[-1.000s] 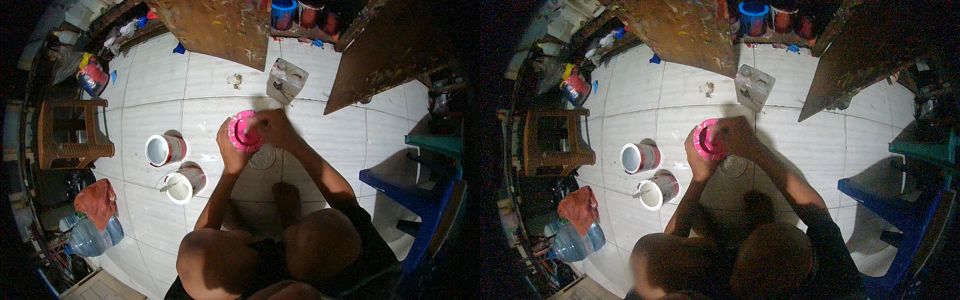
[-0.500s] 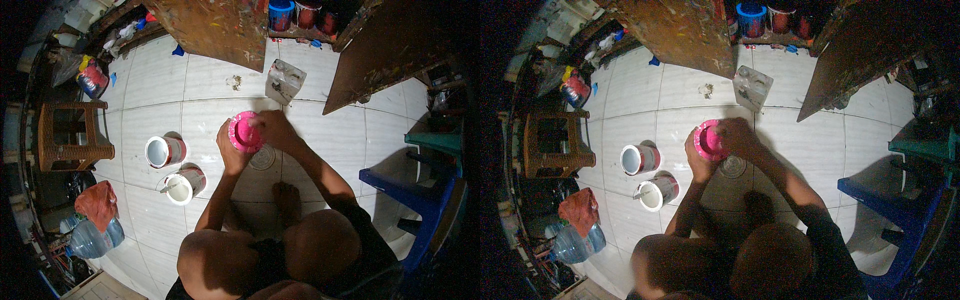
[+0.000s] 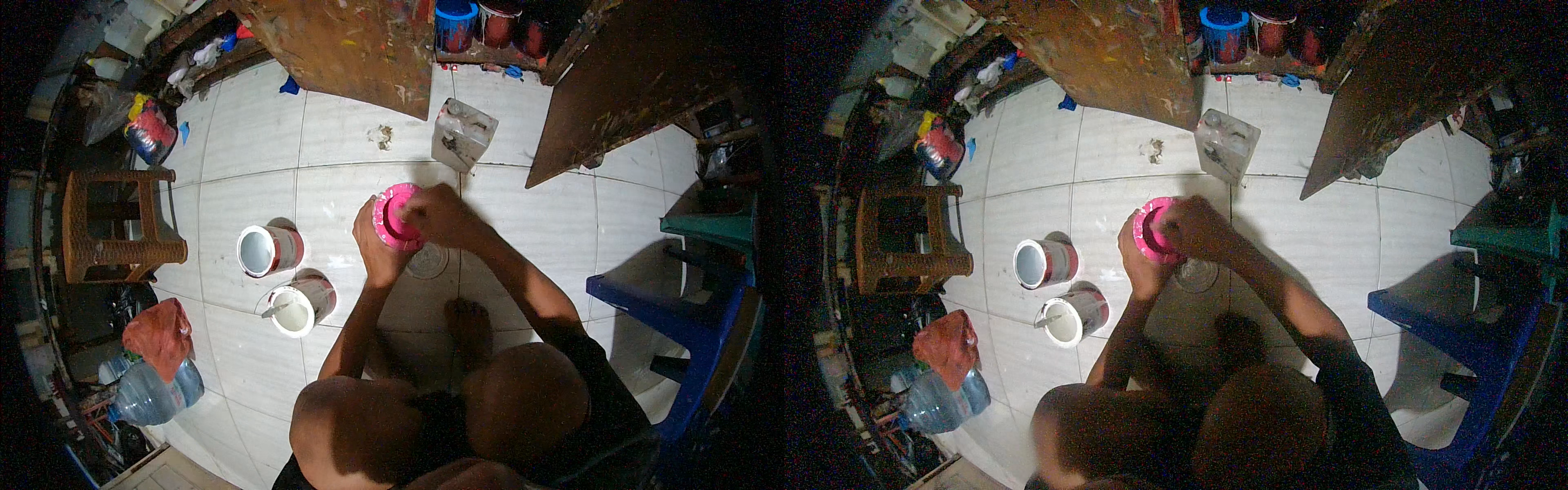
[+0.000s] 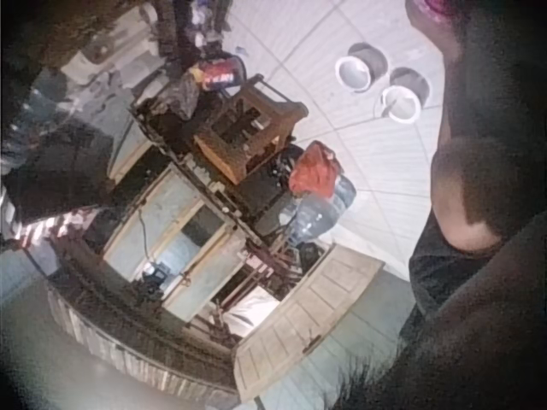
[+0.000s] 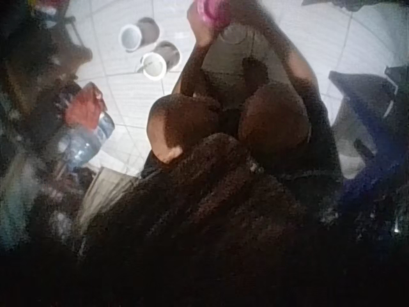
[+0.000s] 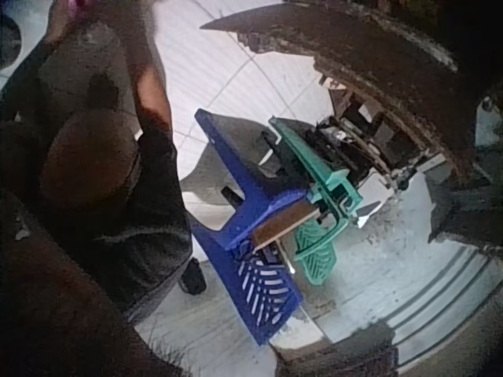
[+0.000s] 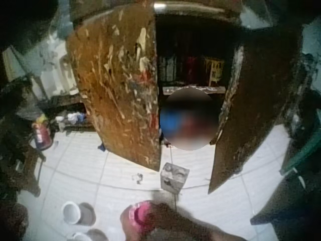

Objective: The person mixes pink paint in a container by hand using a stick and pours white paint from another container into it.

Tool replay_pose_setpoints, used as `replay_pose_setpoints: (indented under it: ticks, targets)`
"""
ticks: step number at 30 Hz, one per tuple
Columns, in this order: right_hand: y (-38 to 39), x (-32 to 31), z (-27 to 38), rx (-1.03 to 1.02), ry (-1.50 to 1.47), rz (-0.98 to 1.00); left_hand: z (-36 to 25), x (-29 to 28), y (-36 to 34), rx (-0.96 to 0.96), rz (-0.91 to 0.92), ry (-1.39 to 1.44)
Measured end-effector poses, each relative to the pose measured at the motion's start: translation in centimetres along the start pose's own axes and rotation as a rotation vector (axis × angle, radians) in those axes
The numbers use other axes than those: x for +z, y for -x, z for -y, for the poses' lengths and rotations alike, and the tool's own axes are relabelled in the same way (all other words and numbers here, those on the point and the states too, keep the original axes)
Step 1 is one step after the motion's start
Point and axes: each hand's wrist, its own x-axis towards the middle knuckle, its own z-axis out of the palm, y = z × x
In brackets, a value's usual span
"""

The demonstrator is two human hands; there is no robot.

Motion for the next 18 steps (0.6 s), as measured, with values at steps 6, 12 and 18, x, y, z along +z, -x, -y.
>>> replay_pose_setpoints:
  ticks: [6,12,18]
  targets:
    - [-0.2,-0.9,1.3,-0.059,-0.149,0.129,0.0,-0.1,0.8,0.069,-0.005,-0.094]
    - [-0.2,-0.3,1.0,-0.019,-0.071,0.135,2.6,-0.1,2.4,-0.014,0.162,-0.153]
    - [-0.4,-0.9,1.6,-0.106,-0.151,0.135,0.9,-0.2,1.4,0.047,0.018,-0.107]
